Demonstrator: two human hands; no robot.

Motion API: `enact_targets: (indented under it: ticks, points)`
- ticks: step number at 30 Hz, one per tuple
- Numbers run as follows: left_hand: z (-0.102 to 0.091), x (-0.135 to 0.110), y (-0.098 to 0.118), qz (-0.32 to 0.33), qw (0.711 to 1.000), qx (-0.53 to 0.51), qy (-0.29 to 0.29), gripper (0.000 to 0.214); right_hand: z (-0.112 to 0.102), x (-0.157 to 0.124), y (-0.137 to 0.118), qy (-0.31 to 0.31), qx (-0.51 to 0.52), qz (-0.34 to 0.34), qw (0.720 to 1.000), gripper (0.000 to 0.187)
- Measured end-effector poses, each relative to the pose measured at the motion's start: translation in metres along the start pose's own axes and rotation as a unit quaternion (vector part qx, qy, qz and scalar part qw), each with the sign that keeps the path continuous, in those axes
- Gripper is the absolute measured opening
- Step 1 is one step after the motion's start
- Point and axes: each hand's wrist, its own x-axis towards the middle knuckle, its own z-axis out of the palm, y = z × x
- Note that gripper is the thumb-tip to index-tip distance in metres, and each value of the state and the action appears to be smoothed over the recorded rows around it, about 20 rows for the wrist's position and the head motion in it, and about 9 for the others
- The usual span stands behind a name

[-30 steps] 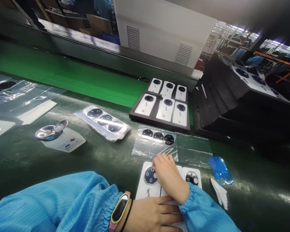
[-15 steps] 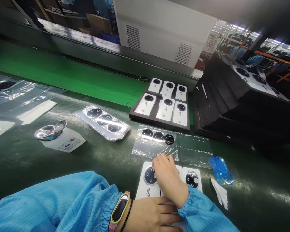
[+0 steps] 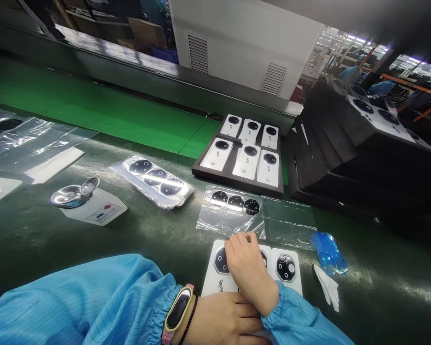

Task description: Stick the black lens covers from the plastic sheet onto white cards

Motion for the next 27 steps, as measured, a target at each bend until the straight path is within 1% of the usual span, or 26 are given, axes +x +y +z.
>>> enact_targets:
  ticks: [4, 13, 18, 24, 27]
  points:
    - [0.0014, -0.0011, 0.0002, -0.001, 1.000, 0.004, 0.001, 0.029, -0.0031, 0.0041, 0.0006, 0.018, -0.010, -0.018, 1.000, 0.029]
    - [0.0055, -0.0023, -0.0001, 0.001, 0.999, 0.032, 0.017, 0.030, -0.0065, 0.0043, 0.0018, 0.016, -0.007, -0.043, 0.999, 0.032]
    - [0.0054, -0.0019, -0.0028, 0.005, 0.998, 0.034, 0.046, 0.031, -0.0068, 0.0037, 0.0033, 0.005, -0.001, -0.050, 0.999, 0.033]
    - [0.0029, -0.0022, -0.0027, 0.007, 0.998, 0.047, 0.038, 0.033, -0.0079, 0.0034, 0.0052, 0.009, 0.029, -0.056, 0.998, 0.034]
    - [0.0038, -0.0011, -0.0026, 0.003, 0.998, 0.044, 0.040, 0.034, -0.0069, 0.0014, 0.0057, 0.016, 0.071, -0.040, 0.997, 0.033]
